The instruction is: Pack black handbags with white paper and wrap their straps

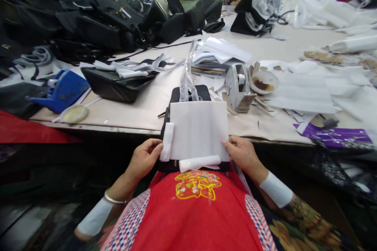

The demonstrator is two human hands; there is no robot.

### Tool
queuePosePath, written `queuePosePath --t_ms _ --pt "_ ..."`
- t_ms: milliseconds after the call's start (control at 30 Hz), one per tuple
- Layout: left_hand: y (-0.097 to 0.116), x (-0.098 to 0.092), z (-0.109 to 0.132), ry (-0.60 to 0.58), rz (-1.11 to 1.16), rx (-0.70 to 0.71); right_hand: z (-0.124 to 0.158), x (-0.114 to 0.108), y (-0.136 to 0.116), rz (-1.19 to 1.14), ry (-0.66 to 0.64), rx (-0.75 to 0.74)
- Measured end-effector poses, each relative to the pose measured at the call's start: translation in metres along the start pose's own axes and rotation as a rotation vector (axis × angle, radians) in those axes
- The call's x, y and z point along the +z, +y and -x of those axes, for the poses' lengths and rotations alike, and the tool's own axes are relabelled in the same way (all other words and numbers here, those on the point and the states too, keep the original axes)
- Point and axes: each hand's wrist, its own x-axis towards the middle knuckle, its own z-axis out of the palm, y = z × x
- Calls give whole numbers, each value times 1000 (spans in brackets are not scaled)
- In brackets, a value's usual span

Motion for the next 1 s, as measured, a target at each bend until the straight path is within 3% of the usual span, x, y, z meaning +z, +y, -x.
queuePosePath --t_ms 100,200,467,567,733,800,900,1000 --pt "8 4 3 -1 -248 119 2 3 -2 -31 60 -5" --pt "11 7 1 6 -368 116 2 4 -3 35 92 -80" --pt "4 -7 10 -134 40 -23 4 5 0 228 109 -351" --pt "8 -16 10 -174 45 -6 3 4 -3 241 37 -413" --pt "11 -27 -3 -269 -119 188 -4 0 1 262 -139 -415" --pt "6 -27 -9 -291 -149 192 -7 1 3 302 -180 -416" --pt "-3 -21 -18 -210 -177 160 -8 3 5 461 -177 -427" --pt "-5 -14 -23 -85 -229 203 -3 1 2 719 -65 -402"
